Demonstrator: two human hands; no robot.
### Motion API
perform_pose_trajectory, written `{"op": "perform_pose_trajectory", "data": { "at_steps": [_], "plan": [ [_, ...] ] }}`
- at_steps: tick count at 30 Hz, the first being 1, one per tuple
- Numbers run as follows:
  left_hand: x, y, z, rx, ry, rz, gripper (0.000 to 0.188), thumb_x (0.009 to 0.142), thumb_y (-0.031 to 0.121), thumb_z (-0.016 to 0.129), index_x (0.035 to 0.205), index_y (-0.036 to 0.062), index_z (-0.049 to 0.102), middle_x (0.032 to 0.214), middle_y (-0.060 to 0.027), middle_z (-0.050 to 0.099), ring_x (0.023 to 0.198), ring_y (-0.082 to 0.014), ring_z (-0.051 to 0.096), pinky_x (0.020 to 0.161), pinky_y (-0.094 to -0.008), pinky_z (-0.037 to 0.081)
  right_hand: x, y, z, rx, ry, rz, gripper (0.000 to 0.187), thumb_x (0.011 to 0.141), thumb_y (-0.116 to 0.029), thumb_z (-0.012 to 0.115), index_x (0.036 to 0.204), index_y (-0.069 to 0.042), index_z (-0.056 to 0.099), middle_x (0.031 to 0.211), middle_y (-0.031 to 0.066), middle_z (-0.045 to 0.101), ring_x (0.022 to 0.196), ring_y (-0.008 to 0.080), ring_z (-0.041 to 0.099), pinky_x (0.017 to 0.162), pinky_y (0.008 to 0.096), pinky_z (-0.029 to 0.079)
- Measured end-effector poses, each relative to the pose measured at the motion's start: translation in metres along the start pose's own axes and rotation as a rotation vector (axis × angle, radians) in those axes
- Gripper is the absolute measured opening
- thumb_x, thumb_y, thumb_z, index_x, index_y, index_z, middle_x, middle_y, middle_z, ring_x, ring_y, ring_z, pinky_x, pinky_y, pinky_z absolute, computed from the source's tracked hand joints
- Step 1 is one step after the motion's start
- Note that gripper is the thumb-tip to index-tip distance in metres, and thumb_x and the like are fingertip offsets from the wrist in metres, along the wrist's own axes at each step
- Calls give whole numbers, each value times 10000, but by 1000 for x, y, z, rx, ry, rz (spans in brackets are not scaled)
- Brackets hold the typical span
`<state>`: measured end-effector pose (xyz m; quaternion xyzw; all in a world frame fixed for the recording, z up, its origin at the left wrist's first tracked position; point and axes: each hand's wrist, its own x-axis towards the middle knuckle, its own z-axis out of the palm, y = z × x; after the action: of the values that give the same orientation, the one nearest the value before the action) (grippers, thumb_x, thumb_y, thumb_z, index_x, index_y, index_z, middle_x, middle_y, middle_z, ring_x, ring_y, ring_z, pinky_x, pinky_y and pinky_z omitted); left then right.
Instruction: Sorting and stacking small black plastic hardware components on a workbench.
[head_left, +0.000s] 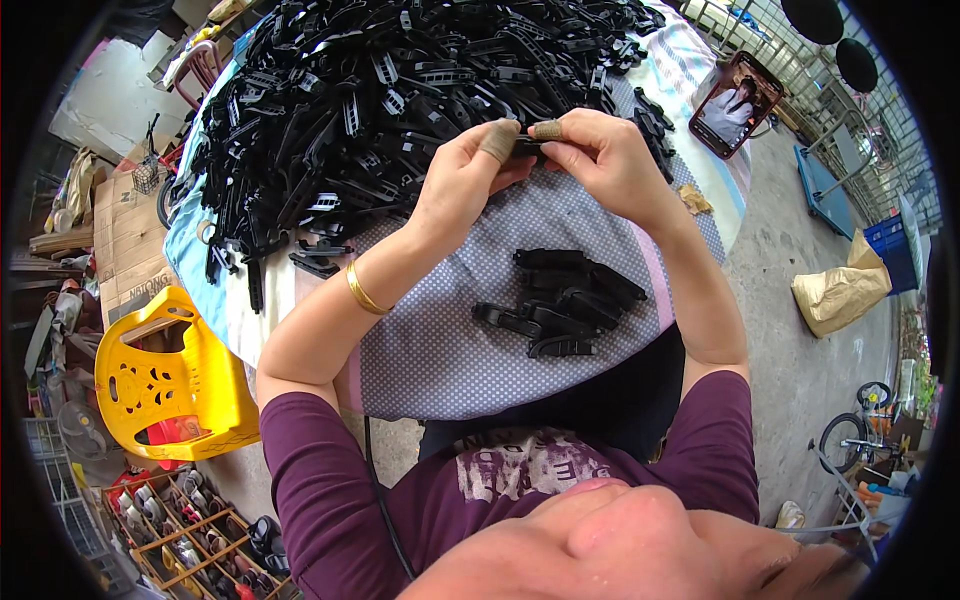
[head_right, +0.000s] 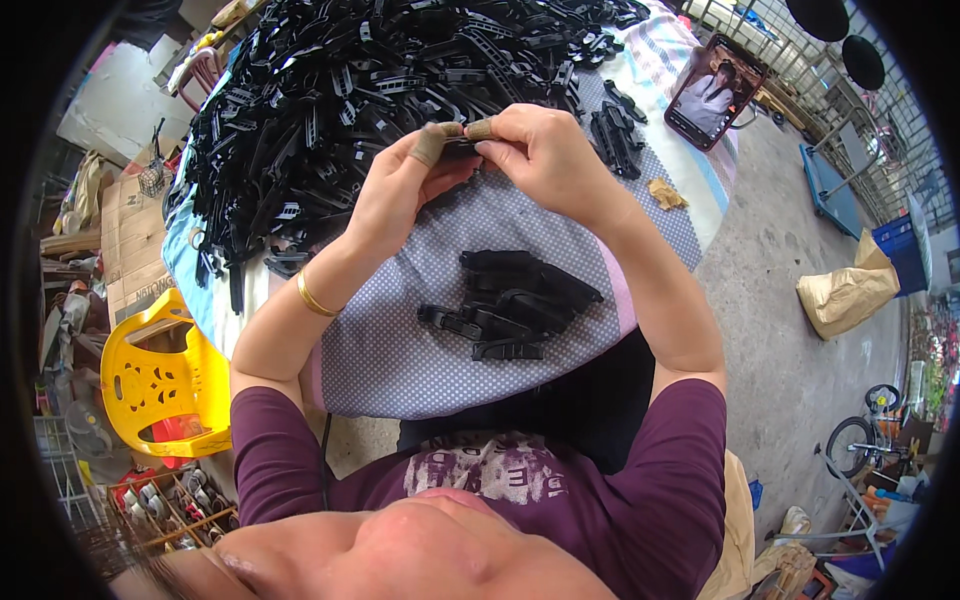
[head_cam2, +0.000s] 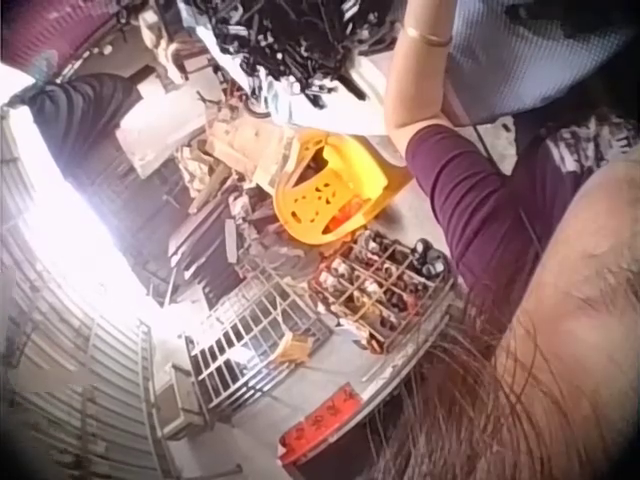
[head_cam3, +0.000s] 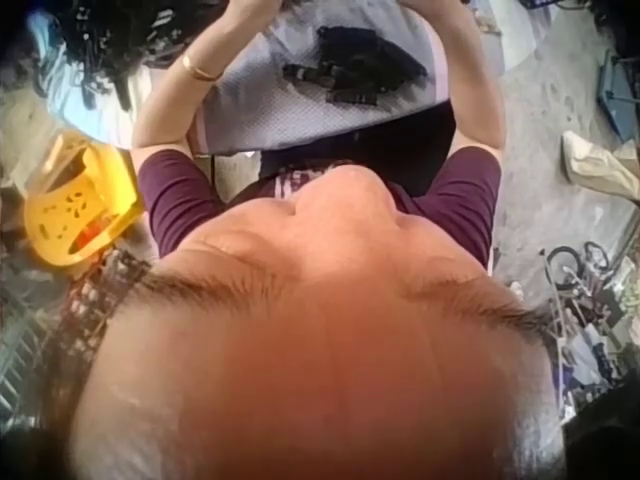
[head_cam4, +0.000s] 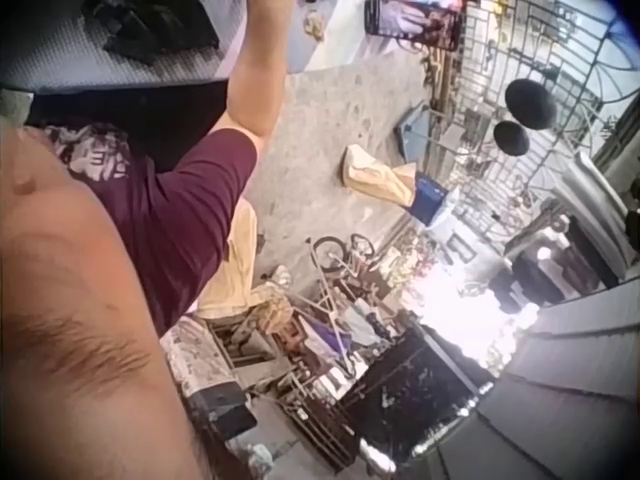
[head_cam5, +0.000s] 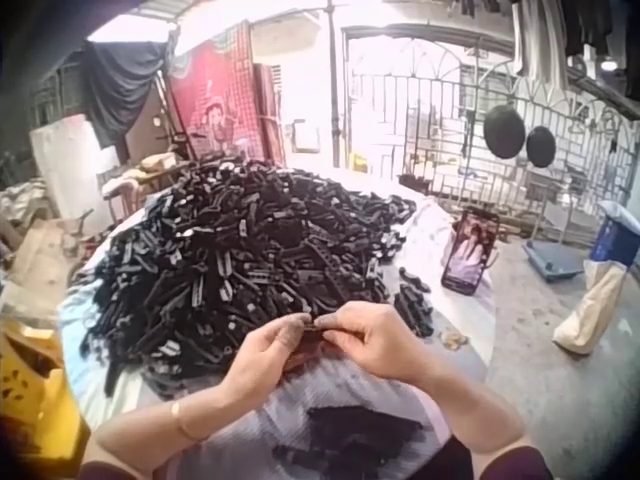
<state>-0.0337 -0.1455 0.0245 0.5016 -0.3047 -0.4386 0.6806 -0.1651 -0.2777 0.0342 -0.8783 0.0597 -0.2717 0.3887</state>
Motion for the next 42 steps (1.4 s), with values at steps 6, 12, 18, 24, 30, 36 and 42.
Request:
{"op": "perform_pose_trajectory", "data": {
  "at_steps": [6,12,18,24,30,36,42],
  "plan": [
    [-2,-1,0,256,3,132,333,890,79,593,1171,-81,515,971,-91,637,870,-113,613,796,-228,517,-1,-1,11,-100,92,-151,174,823,22,599,988,39,653,952,83,616,775,137,621,663,237,515],
    [-3,10,-1,464,-97,283,305,847,26,623,1142,-35,577,934,-43,649,810,-65,577,730,-197,493,1,5,-7,187,-94,64,385,772,-203,715,1072,20,622,932,119,647,739,146,614,653,250,498],
    [-5,16,-2,542,-178,307,335,862,-9,583,1190,-54,533,1039,-92,633,934,-130,610,863,-267,517,-3,-3,-9,-24,-88,-85,312,801,-189,700,1031,13,640,776,101,660,688,139,625,628,248,498],
    [-6,19,3,319,-128,195,271,858,30,608,1119,-38,584,948,-81,654,866,-117,626,794,-238,524,-4,-3,-9,-184,-26,-119,305,827,-198,681,1037,20,640,814,109,666,739,133,639,654,252,511],
    [-11,11,4,440,-301,117,297,850,47,627,1141,-4,600,987,-77,649,880,-116,619,776,-238,519,6,44,-46,257,143,157,354,929,-346,533,1079,-47,648,882,51,671,753,100,617,689,230,504],
    [-21,-4,10,850,-621,54,315,818,162,666,1092,10,630,992,-114,637,873,-187,608,784,-297,492,2,94,-82,-832,200,554,323,834,-361,616,911,-62,708,804,109,689,765,217,665,710,342,513],
    [-14,9,-3,1457,-107,640,229,731,177,717,877,15,645,884,-99,565,862,-258,526,763,-342,468,4,76,-67,-896,12,630,274,678,-249,653,871,-65,714,857,144,683,811,281,661,764,377,510]
  ]
}}
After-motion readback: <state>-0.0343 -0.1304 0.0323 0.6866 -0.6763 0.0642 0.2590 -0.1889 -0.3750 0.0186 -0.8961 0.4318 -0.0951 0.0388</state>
